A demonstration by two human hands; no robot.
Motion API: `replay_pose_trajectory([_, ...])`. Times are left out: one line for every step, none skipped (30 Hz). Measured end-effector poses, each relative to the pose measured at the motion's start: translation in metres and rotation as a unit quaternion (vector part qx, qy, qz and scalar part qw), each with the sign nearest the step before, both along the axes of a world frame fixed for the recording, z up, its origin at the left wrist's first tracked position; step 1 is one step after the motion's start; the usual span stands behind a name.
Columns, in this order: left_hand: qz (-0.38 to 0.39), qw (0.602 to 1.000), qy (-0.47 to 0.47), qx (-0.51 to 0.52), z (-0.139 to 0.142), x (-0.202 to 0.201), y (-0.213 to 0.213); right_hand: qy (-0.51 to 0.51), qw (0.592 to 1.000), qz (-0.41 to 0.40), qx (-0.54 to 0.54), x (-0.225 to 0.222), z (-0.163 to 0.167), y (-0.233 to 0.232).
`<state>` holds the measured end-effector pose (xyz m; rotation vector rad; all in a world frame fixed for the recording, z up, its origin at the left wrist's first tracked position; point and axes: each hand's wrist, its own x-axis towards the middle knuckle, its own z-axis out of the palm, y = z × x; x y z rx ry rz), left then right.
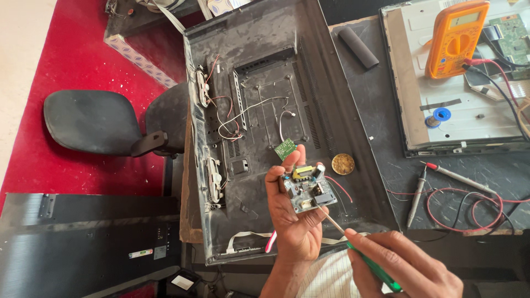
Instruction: The person uses a soldering iron to apply solder to a small green circuit board while holding it steady with a toothbrush. They repeatedly heat and clean the board surface, then briefly flip it to inspect the other side before continuing.
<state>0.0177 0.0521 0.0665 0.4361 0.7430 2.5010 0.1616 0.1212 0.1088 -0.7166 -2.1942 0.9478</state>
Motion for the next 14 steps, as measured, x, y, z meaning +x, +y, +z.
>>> replay_pose_trajectory([0.005,1.0,0.001,-0.003,0.0,0.0,0.001,0.003,1.0,-0.006,0.008,-0.002,0.0,-0.002])
replay_pose_trajectory([0.009,1.0,0.002,-0.006,0.001,0.0,0.003,0.006,1.0,-0.013,0.016,-0.003,0.0,-0.003])
replay_pose_trajectory([0.011,1.0,0.002,-0.011,0.002,0.0,0.003,0.009,0.999,-0.019,0.025,-0.005,0.0,-0.005])
replay_pose_trajectory([0.013,1.0,0.001,-0.017,0.003,0.001,0.003,0.011,1.0,-0.019,0.021,-0.007,0.001,-0.006])
replay_pose_trajectory([0.015,1.0,0.001,-0.024,0.004,0.001,0.004,0.014,1.0,-0.02,0.016,-0.008,0.002,-0.005])
replay_pose_trajectory([0.02,0.999,0.004,-0.031,0.004,0.002,0.005,0.017,1.0,-0.02,0.012,-0.009,0.003,-0.005])
replay_pose_trajectory([0.024,0.999,0.008,-0.037,0.005,0.004,0.005,0.018,0.999,-0.024,0.021,-0.011,0.004,-0.006])
replay_pose_trajectory([0.029,0.999,0.011,-0.044,0.005,0.005,0.005,0.018,0.999,-0.027,0.03,-0.012,0.004,-0.007])
replay_pose_trajectory([0.026,0.998,0.009,-0.049,0.005,0.005,0.005,0.019,0.999,-0.031,0.04,-0.013,0.004,-0.007])
replay_pose_trajectory([0.023,0.998,0.007,-0.055,0.004,0.005,0.005,0.03,0.998,-0.018,0.047,-0.014,0.004,-0.005])
replay_pose_trajectory([0.021,0.998,0.005,-0.06,0.003,0.006,0.004,0.04,0.998,-0.004,0.054,-0.015,0.003,-0.002])
replay_pose_trajectory([0.024,0.998,0.02,-0.061,0.001,0.006,0.003,0.051,0.997,0.009,0.061,-0.016,0.002,-0.001])
replay_pose_trajectory([0.027,0.997,0.035,-0.062,-0.001,0.007,0.004,0.06,0.996,0.006,0.064,-0.018,0.001,-0.001])
replay_pose_trajectory([0.031,0.996,0.05,-0.063,-0.004,0.008,0.005,0.069,0.995,0.003,0.068,-0.019,-0.001,0.0])
